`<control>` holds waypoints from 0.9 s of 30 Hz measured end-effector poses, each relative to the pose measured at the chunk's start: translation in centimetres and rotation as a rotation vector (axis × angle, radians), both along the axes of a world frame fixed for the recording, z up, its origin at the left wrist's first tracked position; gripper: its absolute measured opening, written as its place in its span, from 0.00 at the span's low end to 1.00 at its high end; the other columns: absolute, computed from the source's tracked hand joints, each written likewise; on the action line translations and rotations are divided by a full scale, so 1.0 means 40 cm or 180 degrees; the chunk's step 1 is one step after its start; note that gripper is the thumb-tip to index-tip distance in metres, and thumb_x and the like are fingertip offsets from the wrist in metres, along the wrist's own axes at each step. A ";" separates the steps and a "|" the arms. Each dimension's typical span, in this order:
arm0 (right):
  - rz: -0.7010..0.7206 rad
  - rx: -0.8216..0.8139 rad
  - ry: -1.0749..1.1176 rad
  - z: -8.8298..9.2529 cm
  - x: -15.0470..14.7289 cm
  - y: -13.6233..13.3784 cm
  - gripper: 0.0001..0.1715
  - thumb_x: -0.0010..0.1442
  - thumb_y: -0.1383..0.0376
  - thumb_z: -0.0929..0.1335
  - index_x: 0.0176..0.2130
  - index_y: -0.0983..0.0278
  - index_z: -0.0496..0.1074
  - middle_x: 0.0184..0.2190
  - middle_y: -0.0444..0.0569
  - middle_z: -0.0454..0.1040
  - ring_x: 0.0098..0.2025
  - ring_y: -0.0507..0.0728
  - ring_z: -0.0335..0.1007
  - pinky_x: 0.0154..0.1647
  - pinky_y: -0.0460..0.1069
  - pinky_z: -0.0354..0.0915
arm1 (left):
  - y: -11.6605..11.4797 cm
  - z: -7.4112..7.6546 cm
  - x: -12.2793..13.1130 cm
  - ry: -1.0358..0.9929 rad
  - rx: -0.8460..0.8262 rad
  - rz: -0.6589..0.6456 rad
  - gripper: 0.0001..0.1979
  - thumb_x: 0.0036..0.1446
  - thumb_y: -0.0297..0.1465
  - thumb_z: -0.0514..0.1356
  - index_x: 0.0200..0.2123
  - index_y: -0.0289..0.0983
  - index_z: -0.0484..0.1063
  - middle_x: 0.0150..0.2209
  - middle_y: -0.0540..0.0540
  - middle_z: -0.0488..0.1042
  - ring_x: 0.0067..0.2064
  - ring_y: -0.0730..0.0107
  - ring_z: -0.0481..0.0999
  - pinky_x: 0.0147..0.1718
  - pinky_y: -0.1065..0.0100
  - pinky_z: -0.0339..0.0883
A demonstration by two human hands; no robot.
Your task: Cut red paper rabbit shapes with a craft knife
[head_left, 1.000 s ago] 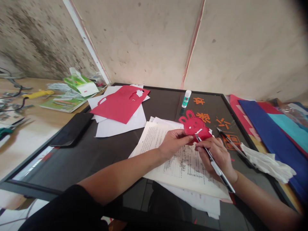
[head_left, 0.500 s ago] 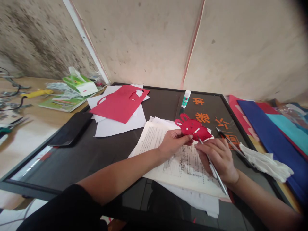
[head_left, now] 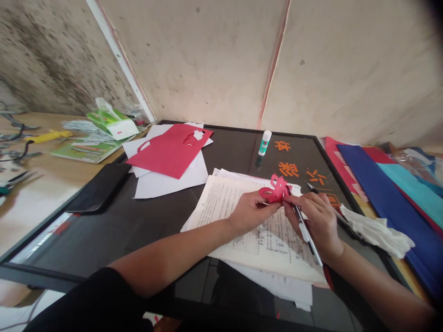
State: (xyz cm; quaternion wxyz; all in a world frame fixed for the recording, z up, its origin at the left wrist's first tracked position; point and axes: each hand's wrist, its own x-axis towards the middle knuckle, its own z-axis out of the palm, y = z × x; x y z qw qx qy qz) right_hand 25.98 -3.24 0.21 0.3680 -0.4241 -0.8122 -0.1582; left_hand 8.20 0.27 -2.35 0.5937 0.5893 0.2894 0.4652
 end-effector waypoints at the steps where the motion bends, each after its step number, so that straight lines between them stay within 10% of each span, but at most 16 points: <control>1: 0.0008 -0.0010 -0.0026 0.001 0.001 0.000 0.12 0.58 0.74 0.70 0.42 0.61 0.73 0.26 0.45 0.76 0.29 0.56 0.71 0.32 0.52 0.58 | -0.002 0.003 0.000 0.0035 0.0097 0.0021 0.07 0.55 0.34 0.65 0.33 0.38 0.81 0.35 0.46 0.79 0.38 0.67 0.77 0.41 0.64 0.73; 20: 0.0185 -0.0204 -0.0386 0.008 0.001 -0.013 0.10 0.57 0.73 0.70 0.39 0.62 0.70 0.25 0.44 0.76 0.28 0.56 0.69 0.34 0.53 0.56 | -0.008 0.001 -0.004 0.0715 0.0754 0.0138 0.06 0.56 0.29 0.60 0.29 0.37 0.77 0.29 0.49 0.76 0.35 0.65 0.76 0.42 0.64 0.70; 27: -0.0437 -0.0375 0.0659 0.005 0.015 0.002 0.03 0.62 0.68 0.68 0.38 0.60 0.71 0.28 0.45 0.75 0.29 0.56 0.71 0.33 0.53 0.63 | -0.006 0.006 -0.012 0.0724 0.0309 -0.0074 0.11 0.56 0.34 0.60 0.25 0.35 0.76 0.22 0.50 0.71 0.26 0.71 0.70 0.29 0.68 0.66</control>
